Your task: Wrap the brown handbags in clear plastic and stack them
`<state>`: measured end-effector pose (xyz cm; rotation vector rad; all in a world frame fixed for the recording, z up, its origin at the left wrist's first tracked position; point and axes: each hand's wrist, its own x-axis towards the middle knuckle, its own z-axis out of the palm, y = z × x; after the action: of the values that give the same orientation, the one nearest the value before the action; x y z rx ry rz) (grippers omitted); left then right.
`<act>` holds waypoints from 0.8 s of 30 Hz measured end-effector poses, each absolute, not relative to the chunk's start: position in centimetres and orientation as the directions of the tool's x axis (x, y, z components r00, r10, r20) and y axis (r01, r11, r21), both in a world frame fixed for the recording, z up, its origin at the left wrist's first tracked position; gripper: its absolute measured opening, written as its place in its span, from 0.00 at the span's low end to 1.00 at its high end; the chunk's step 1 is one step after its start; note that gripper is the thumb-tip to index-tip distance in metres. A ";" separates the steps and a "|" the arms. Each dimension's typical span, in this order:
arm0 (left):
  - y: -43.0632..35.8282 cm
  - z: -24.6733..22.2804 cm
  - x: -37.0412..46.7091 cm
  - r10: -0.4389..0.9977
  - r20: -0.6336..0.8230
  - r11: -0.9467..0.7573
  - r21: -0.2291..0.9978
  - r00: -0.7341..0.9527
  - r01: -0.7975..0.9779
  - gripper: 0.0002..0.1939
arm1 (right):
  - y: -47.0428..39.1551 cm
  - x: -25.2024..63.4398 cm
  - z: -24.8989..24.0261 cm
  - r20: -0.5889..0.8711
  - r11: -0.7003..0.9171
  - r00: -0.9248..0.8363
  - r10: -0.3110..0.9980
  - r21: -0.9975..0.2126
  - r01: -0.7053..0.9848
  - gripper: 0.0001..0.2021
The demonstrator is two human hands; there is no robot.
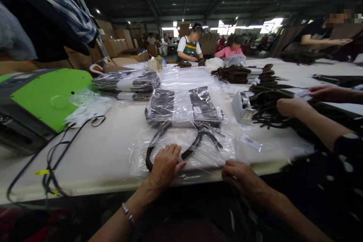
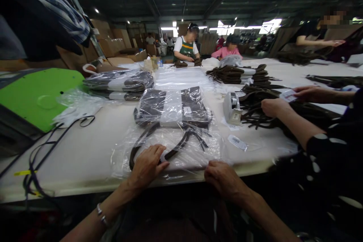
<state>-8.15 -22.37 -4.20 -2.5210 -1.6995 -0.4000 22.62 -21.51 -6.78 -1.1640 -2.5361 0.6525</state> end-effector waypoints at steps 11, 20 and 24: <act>-24.3 -7.3 -7.0 0.802 0.416 -0.486 0.039 0.428 0.873 0.07 | -19.2 13.2 -6.4 0.282 0.635 -0.582 0.762 -0.499 0.590 0.16; -24.7 -7.0 -6.3 0.763 0.440 -0.572 0.120 0.473 0.811 0.07 | -14.0 7.7 -4.2 -0.041 0.509 -0.679 0.733 -0.629 0.588 0.14; -24.4 -7.1 -6.3 0.867 0.305 -0.469 0.236 0.393 0.851 0.11 | -13.5 7.6 -5.2 -0.037 0.397 -0.659 0.751 -0.772 0.496 0.11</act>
<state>-6.26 -24.44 -7.08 -2.6559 -1.6393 -0.6231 7.60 -13.55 -5.15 -1.0857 -2.3416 1.1303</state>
